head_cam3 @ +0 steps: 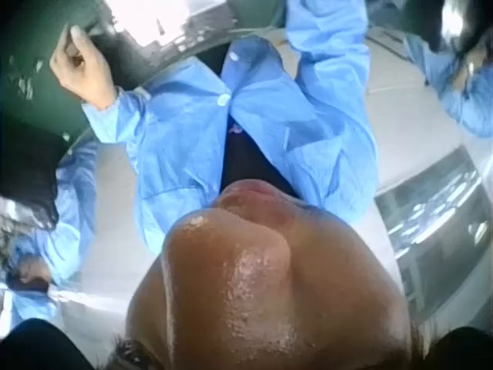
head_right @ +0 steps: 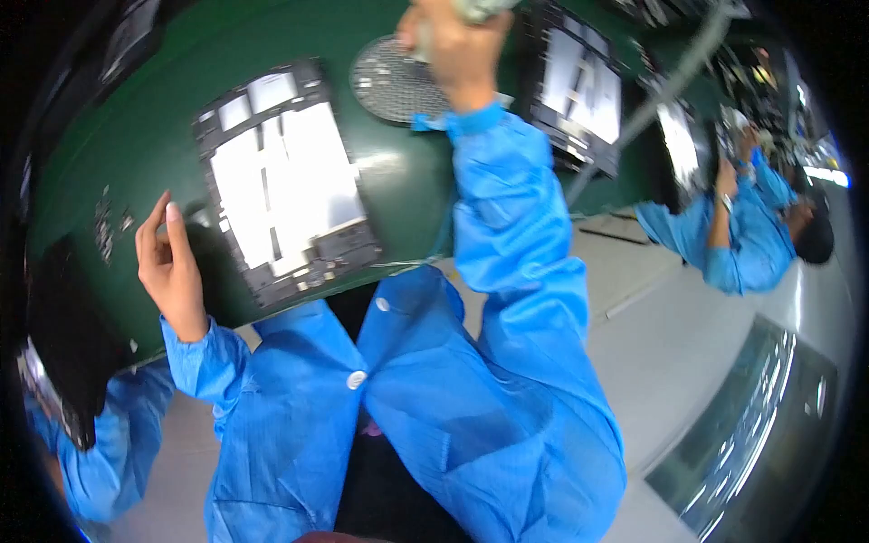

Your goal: Assembling internal components and using an electric screwdriver to secure parts of a tablet on an industrial assembly line.

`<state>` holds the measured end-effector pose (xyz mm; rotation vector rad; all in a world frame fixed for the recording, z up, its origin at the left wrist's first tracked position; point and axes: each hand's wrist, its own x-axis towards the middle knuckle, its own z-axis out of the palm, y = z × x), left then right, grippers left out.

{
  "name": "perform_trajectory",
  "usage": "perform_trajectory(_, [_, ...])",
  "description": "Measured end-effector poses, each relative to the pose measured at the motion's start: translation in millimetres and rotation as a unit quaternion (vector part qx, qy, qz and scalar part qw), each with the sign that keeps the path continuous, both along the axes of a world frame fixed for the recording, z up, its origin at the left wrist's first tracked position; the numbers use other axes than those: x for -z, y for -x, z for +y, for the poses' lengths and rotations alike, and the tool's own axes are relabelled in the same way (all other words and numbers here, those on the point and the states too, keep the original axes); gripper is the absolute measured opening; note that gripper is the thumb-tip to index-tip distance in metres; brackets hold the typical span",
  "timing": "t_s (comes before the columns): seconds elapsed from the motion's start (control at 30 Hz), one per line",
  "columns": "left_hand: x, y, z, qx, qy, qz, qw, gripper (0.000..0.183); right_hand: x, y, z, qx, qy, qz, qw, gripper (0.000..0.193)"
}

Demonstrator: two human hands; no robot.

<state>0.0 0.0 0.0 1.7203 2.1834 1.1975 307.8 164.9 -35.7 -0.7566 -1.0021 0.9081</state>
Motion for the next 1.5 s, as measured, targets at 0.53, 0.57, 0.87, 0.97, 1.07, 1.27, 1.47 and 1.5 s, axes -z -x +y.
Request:
perform_trajectory(0.53, [43.9, 84.6, 61.2, 0.139, 0.128, 0.101, 0.977, 0.022, -46.9, 1.4, 3.4, -0.157, -0.025, -0.068, 0.985, 0.027])
perform_trajectory(0.57, [45.7, 87.0, 61.8, 0.141, 0.126, 0.1, 0.977, 0.022, -48.5, 8.6, 1.0, -0.149, -0.022, -0.07, 0.986, 0.027])
perform_trajectory(0.87, [33.2, 86.4, 66.2, 0.146, 0.016, 0.051, 0.988, 0.014, -61.1, 38.4, -12.7, -0.16, -0.02, -0.033, 0.986, 0.019])
perform_trajectory(0.97, [27.1, 88.2, 68.3, 0.168, -0.013, 0.043, 0.985, 0.014, -61.2, 45.6, -15.3, -0.169, -0.019, -0.026, 0.985, 0.019])
perform_trajectory(1.07, [24.4, 90.4, 60.7, 0.154, -0.027, 0.078, 0.985, 0.015, -61.8, 47.5, -18.5, -0.174, -0.018, -0.03, 0.984, 0.019])
perform_trajectory(1.27, [32.7, 97.1, 39.7, 0.055, -0.019, -0.124, 0.991, 0.019, -63.2, 54.7, -20.5, -0.179, -0.032, -0.024, 0.983, 0.02])
perform_trajectory(1.47, [34.1, 86.1, 35.4, 0.059, -0.023, -0.224, 0.973, 0.023, -63.3, 61.2, -22.1, -0.188, -0.018, -0.021, 0.982, 0.02])
perform_trajectory(1.5, [37.0, 86.1, 34.7, 0.059, -0.024, -0.223, 0.973, 0.023, -63.3, 61.7, -22.8, -0.189, -0.019, -0.021, 0.982, 0.02])
